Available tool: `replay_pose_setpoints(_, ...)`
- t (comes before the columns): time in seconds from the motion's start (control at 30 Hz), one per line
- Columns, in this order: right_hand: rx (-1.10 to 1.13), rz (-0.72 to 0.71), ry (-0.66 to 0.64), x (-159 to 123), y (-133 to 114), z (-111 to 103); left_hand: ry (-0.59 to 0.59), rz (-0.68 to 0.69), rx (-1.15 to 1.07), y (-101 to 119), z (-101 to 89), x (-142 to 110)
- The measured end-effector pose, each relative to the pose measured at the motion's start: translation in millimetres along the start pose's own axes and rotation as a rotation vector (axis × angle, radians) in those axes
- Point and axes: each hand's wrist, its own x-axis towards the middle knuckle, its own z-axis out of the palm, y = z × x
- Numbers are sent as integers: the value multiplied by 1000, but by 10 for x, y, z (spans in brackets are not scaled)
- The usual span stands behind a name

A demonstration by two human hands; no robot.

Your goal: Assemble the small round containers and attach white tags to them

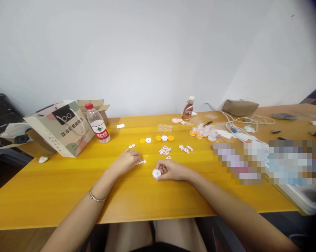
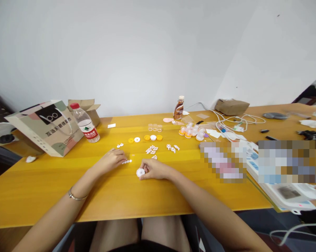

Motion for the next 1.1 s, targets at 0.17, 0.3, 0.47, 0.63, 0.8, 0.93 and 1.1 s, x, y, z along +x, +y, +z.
replay_pose_setpoints(0.17, 9, 6, -2, -3, -28, -6, 21, -12, 0, 5, -12, -4)
replay_pose_setpoints(0.3, 22, 2, 1, -4, -31, -8, 89, -14, -5, 95, -44, -7)
replay_pose_setpoints(0.47, 32, -26, -11, 7, -2, -11, 140, 187, -121, 400, -32, 35)
replay_pose_setpoints(0.63, 38, -44, -11, 18, 9, -10, 223, 268, -64, 569, 82, 99)
replay_pose_setpoints(0.8, 35, -49, -16, 24, 13, -13, 244, 344, 71, 548, 86, 91)
replay_pose_setpoints(0.93, 26, -44, -15, 32, 25, -16, 262, 413, 152, 542, 46, 82)
replay_pose_setpoints(1.1, 25, -30, -14, 36, 30, -14, 274, 433, 169, 563, 58, 89)
